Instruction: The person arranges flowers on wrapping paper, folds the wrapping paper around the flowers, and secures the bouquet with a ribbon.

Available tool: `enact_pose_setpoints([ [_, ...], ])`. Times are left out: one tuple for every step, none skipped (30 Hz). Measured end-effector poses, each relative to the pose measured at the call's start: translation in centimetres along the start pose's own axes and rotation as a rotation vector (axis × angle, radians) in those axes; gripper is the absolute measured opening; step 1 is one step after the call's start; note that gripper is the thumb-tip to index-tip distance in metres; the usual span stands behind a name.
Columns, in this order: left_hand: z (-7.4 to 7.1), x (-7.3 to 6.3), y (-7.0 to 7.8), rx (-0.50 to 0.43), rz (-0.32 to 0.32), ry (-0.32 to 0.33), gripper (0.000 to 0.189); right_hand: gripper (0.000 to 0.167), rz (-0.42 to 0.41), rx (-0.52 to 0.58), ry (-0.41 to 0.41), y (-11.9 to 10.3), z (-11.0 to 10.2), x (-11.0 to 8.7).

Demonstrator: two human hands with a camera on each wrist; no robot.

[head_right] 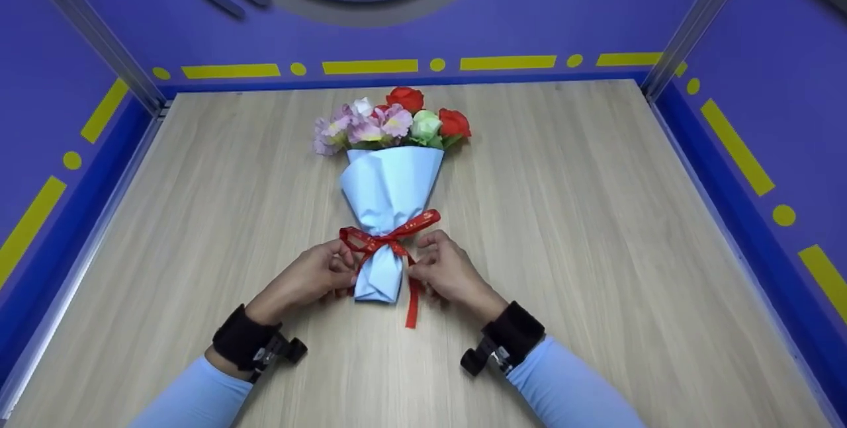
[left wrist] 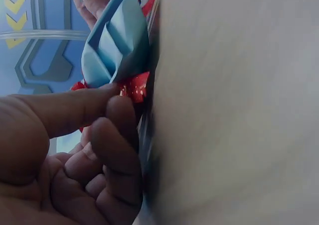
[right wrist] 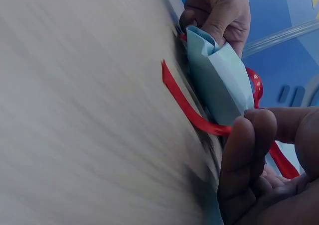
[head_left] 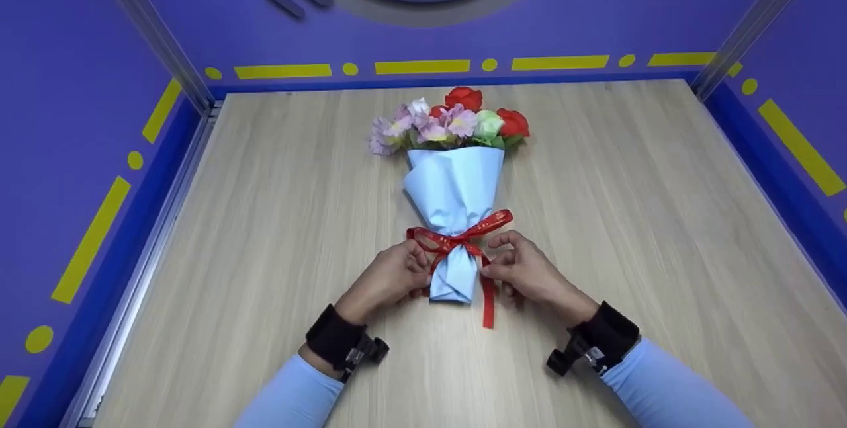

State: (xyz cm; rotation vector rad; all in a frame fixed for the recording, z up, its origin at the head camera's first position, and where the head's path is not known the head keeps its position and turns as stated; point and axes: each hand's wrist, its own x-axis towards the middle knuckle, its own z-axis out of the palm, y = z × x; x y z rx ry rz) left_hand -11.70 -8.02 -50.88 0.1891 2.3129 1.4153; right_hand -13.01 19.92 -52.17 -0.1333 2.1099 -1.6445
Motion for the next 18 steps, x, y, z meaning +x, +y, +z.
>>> enact_pose_setpoints([
  [0.2,0.0,0.0,-0.014,0.0,-0.013,0.014,0.046,0.0,-0.019,0.014,0.0,-0.2,0.0],
  [0.4,0.1,0.1,-0.023,-0.002,-0.021,0.014,0.043,0.005,-0.038,0.032,0.1,-0.4,0.1],
  [0.6,0.1,0.1,-0.027,-0.005,-0.027,0.014,0.041,0.012,-0.058,0.053,0.1,-0.7,0.2],
  [0.7,0.1,0.2,-0.026,-0.009,-0.033,0.015,0.039,0.015,-0.084,0.078,0.2,-1.0,0.2],
  [0.7,0.2,0.2,-0.022,-0.011,-0.037,0.015,0.038,0.016,-0.108,0.103,0.2,-1.3,0.3],
  [0.8,0.2,0.2,-0.017,-0.01,-0.042,0.015,0.037,0.026,-0.13,0.129,0.3,-1.6,0.4],
  [0.7,0.2,0.3,-0.004,-0.011,-0.045,0.015,0.037,0.03,-0.152,0.144,0.3,-1.8,0.4],
  [0.7,0.2,0.3,0.004,-0.013,-0.048,0.014,0.037,0.035,-0.171,0.16,0.3,-2.1,0.4],
  [0.7,0.2,0.4,0.013,-0.012,-0.053,0.014,0.037,0.038,-0.194,0.174,0.3,-2.3,0.4],
  [0.7,0.2,0.4,0.021,-0.011,-0.06,0.014,0.037,0.04,-0.209,0.187,0.3,-2.5,0.4],
  [0.8,0.3,0.4,0.035,-0.007,-0.065,0.013,0.037,0.04,-0.22,0.198,0.4,-2.7,0.4],
  [0.8,0.3,0.4,0.047,-0.002,-0.073,0.012,0.036,0.043,-0.23,0.206,0.4,-2.9,0.4],
  [0.8,0.3,0.4,0.056,0.002,-0.081,0.012,0.035,0.041,-0.244,0.212,0.4,-3.0,0.4],
  [0.8,0.3,0.4,0.065,0.008,-0.091,0.011,0.035,0.043,-0.254,0.221,0.4,-3.2,0.4],
  [0.8,0.3,0.4,0.071,0.014,-0.098,0.011,0.034,0.043,-0.267,0.226,0.4,-3.3,0.4],
  [0.8,0.3,0.3,0.076,0.021,-0.104,0.011,0.034,0.04,-0.279,0.232,0.4,-3.5,0.5],
  [0.7,0.2,0.2,0.082,0.027,-0.105,0.01,0.033,0.031,-0.299,0.236,0.4,-3.6,0.5],
  [0.6,0.2,0.1,0.082,0.03,-0.106,0.01,0.032,0.023,-0.319,0.24,0.3,-3.8,0.5],
])
